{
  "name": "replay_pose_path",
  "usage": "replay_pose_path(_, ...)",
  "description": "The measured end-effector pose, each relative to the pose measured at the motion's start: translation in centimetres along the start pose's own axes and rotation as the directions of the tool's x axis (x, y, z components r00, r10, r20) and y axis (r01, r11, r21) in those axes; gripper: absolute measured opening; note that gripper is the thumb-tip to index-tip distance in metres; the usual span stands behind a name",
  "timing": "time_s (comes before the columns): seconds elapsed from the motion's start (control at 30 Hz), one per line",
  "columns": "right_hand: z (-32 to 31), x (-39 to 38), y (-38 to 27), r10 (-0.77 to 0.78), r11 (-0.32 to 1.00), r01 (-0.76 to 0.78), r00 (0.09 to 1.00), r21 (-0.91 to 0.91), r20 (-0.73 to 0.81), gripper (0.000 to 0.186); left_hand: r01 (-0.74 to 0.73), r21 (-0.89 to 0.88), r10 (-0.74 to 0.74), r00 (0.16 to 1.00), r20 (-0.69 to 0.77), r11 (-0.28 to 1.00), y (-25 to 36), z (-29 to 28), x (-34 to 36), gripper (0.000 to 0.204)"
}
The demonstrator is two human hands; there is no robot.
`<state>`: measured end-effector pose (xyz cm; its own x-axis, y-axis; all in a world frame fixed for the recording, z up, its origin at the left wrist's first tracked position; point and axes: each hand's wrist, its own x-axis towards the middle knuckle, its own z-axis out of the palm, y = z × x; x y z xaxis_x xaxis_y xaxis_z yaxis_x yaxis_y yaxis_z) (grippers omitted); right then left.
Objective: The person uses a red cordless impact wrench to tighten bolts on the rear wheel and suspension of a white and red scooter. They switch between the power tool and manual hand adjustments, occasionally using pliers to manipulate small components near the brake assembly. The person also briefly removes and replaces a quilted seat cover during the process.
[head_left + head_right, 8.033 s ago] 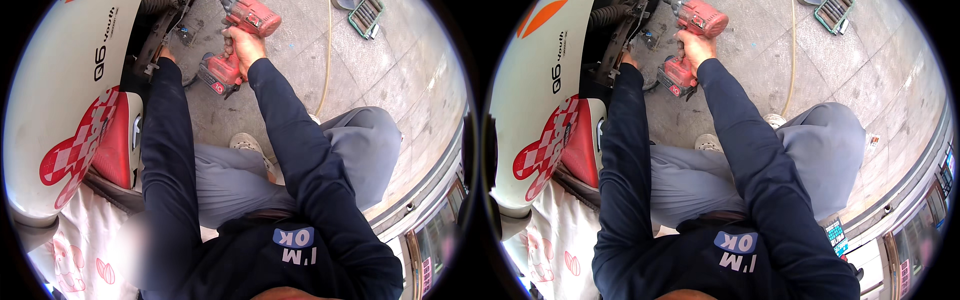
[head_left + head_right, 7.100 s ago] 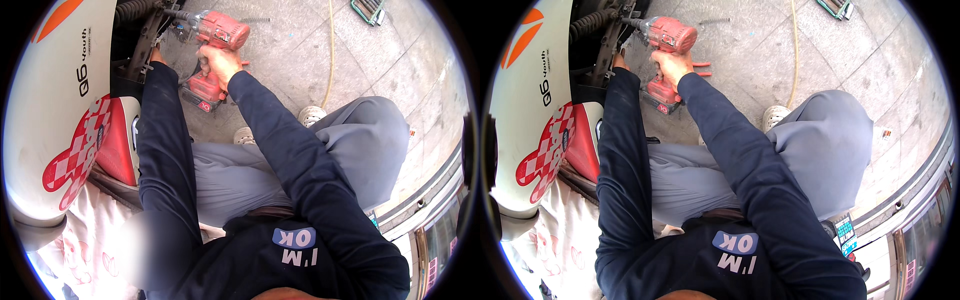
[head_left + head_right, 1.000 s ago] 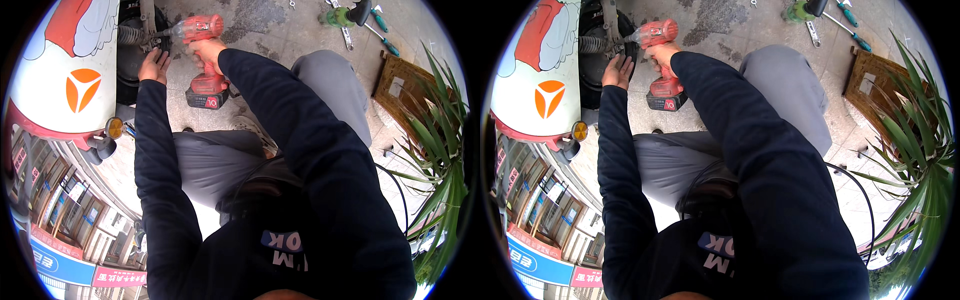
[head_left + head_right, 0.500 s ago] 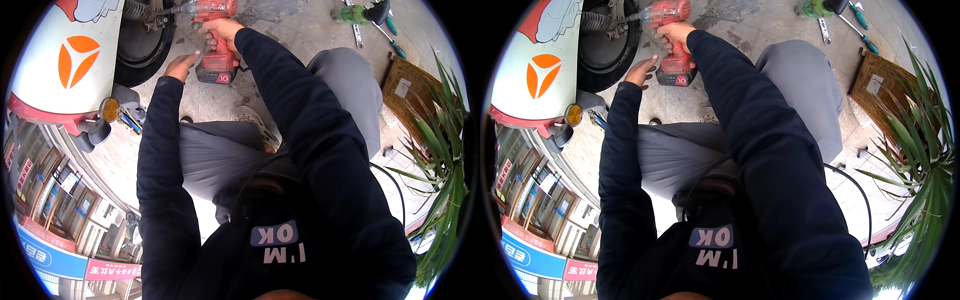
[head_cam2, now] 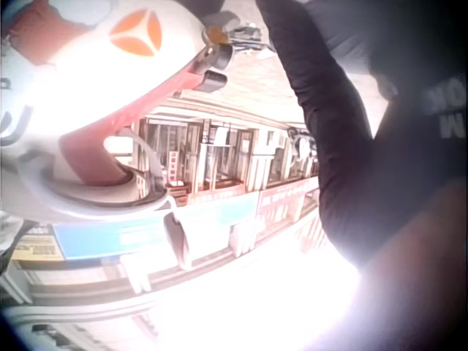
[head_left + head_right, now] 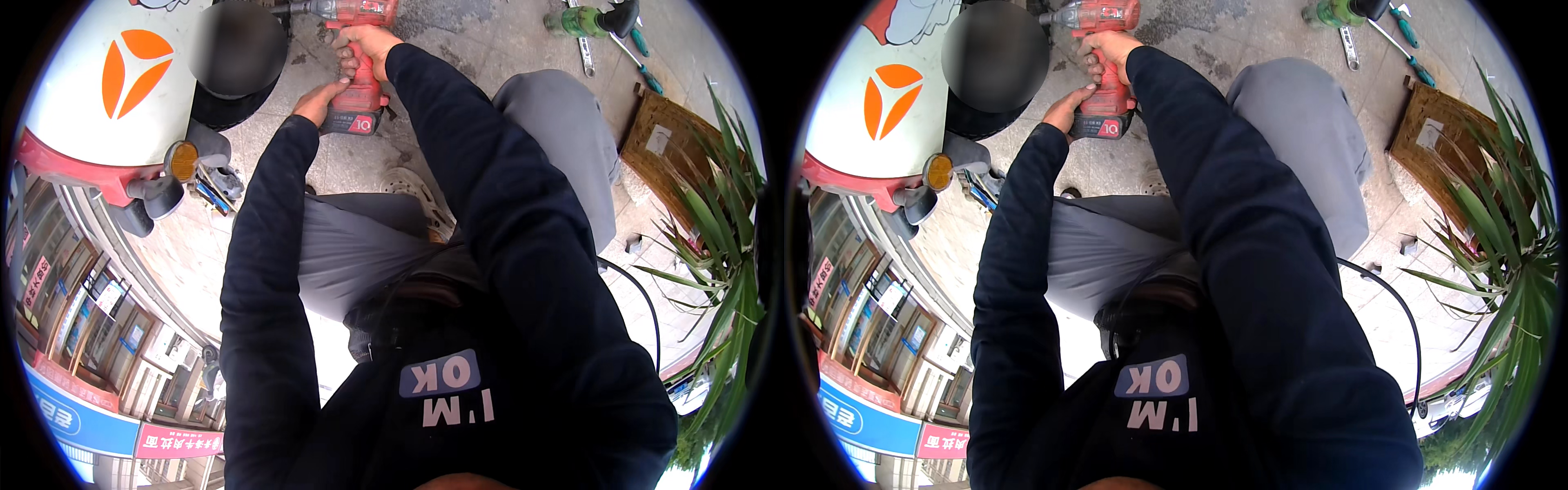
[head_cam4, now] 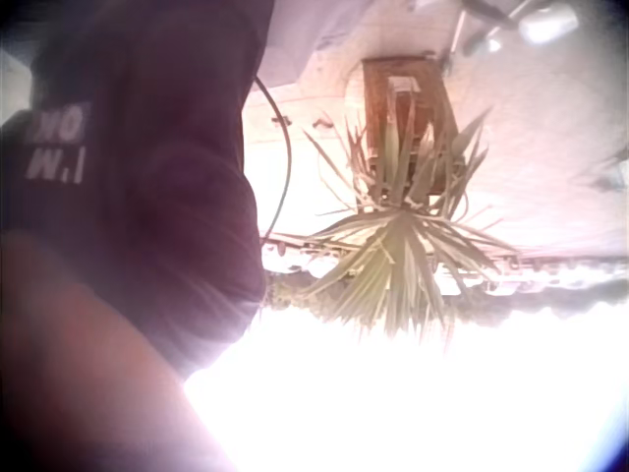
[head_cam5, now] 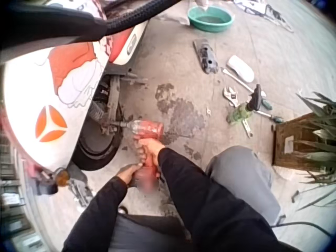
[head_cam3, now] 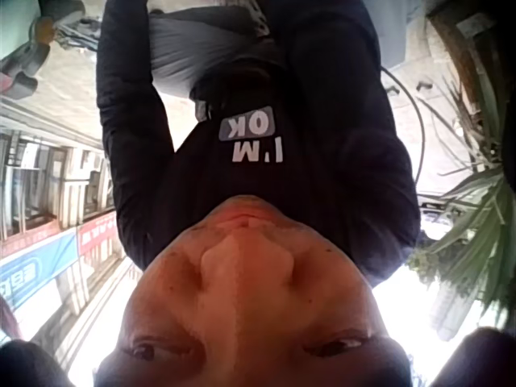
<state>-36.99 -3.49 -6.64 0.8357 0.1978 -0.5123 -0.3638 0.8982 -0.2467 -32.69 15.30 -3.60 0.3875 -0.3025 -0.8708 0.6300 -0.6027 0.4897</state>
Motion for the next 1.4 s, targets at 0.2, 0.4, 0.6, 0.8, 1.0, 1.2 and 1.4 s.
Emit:
replay_pose_path(0.2, -0.2, -0.4, -0.6, -0.017, 0.998, 0.016, 0.999, -0.053, -0.027, 0.01, -0.004, -0.056, 0.003, 1.0, -0.008, 0.998, 0.6, 1.8, -0.6, 0.049)
replay_pose_path(0.4, -0.6, 0.2, -1.0, -0.013, 0.998, 0.013, 1.0, -0.063, 0.008, 0.011, -0.047, -0.087, 0.043, 0.998, -0.049, 0.995, 0.7, 2.3, -0.8, 0.048)
replay_pose_path(0.6, 0.4, -0.9, -2.5, -0.031, 0.989, 0.018, 0.996, -0.144, -0.084, 0.011, -0.004, -0.167, 0.0, 1.0, -0.023, 0.986, 1.8, 3.7, -1.1, 0.043)
replay_pose_path(0.8, 0.8, -1.1, -1.7, -0.007, 0.998, 0.001, 0.995, -0.059, -0.099, 0.014, -0.012, -0.16, 0.013, 1.0, 0.005, 0.987, 1.0, 2.3, -0.6, 0.041)
replay_pose_path(1.0, -0.5, 0.3, -0.4, -0.027, 0.999, 0.024, 0.998, -0.04, -0.052, 0.013, 0.003, -0.118, -0.002, 1.0, 0.008, 0.993, 0.5, 1.7, -0.4, 0.049)
replay_pose_path(1.2, -1.6, -1.3, -1.9, -0.014, 1.0, 0.014, 0.997, 0.0, -0.069, 0.012, -0.003, 0.272, 0.078, 0.961, -0.265, 0.962, 3.4, -1.7, -1.9, 0.08)
replay_pose_path(1.4, -0.3, -4.2, -9.6, -0.163, 0.89, 0.075, 0.973, -0.45, -0.161, 0.012, 0.057, 0.57, -0.067, 0.998, -0.004, 0.82, -0.7, -9.9, -4.6, 0.089)
